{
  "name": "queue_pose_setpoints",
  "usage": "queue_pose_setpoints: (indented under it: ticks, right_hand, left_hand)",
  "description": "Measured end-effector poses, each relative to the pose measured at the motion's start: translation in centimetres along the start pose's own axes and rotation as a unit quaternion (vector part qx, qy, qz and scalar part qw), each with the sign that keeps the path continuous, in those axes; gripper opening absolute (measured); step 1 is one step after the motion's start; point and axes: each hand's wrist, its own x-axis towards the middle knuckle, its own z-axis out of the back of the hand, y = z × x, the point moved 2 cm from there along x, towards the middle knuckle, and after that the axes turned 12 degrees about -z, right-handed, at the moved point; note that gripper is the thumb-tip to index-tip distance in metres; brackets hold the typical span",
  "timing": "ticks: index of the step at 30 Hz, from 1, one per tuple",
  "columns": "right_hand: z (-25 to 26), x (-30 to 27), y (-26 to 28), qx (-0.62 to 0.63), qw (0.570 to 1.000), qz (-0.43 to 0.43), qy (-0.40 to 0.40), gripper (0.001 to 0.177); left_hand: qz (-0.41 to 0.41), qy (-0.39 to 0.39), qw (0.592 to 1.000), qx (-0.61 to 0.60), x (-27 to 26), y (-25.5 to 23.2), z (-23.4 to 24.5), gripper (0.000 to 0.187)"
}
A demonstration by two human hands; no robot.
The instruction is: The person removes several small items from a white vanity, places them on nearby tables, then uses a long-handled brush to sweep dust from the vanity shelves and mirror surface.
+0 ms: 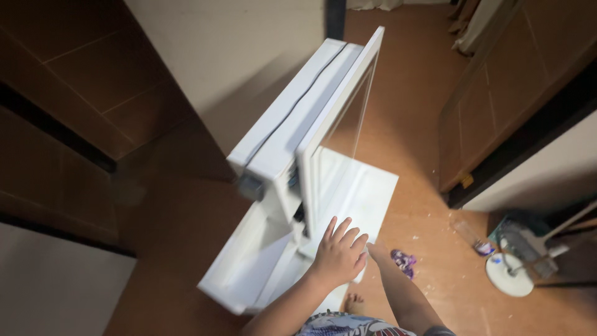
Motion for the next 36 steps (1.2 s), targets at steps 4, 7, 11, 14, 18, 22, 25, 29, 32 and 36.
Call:
queue_pose_setpoints:
  ticks: [4, 7, 11, 14, 18, 22, 25, 29, 32, 36]
  right_hand:
    - [-4.7, -2.3, -4.8, 0.051, 0.998, -0.019, 0.040, 0.059]
    - [-6.2, -2.9, -7.8, 0.085, 0.994, -0.036, 0.052, 0.057]
    - [-7.0, -2.2, -11.0, 0.119, 0.989, -0.052, 0.071, 0.054]
    - [-7.4, -0.6, -12.5, 0.177, 0.977, -0.054, 0.102, 0.052]
    - [-7.7, 0.6, -12.8, 0.188, 0.975, -0.074, 0.096, 0.059]
    - [-6.9, 0.8, -10.9, 0.204, 0.969, -0.092, 0.107, 0.059]
    - [-6.0, 0.1, -9.6, 0.230, 0.962, -0.080, 0.128, 0.055]
    - [-5.8, -0.6, -9.5, 0.197, 0.969, -0.074, 0.131, 0.055]
    - [-5.5, 0.3, -9.6, 0.190, 0.973, -0.030, 0.126, 0.056]
    - [-4.6, 2.3, -10.7, 0.079, 0.992, 0.044, 0.083, 0.056]
  left_hand:
    - [0.008, -0.071, 0.997, 0.026, -6.0, -0.2, 7.3, 0.036]
    - [0.056, -0.114, 0.992, 0.020, -11.0, 3.2, 12.4, 0.032]
    - [0.208, -0.068, 0.965, 0.146, -16.9, 8.3, 16.8, 0.031]
    - [0.359, -0.072, 0.929, 0.057, -20.3, 10.7, 17.1, 0.043]
    - [0.519, -0.078, 0.846, -0.098, -22.0, 12.6, 15.9, 0.053]
    - [0.563, 0.020, 0.824, -0.064, -20.9, 12.8, 15.5, 0.049]
    - [0.589, 0.051, 0.798, -0.114, -20.1, 12.0, 16.1, 0.045]
    - [0.593, 0.027, 0.796, -0.122, -19.2, 11.4, 16.8, 0.045]
    - [0.602, 0.055, 0.790, -0.101, -18.8, 11.1, 16.9, 0.046]
    - [0.369, -0.038, 0.915, 0.157, -16.1, 9.0, 18.1, 0.048]
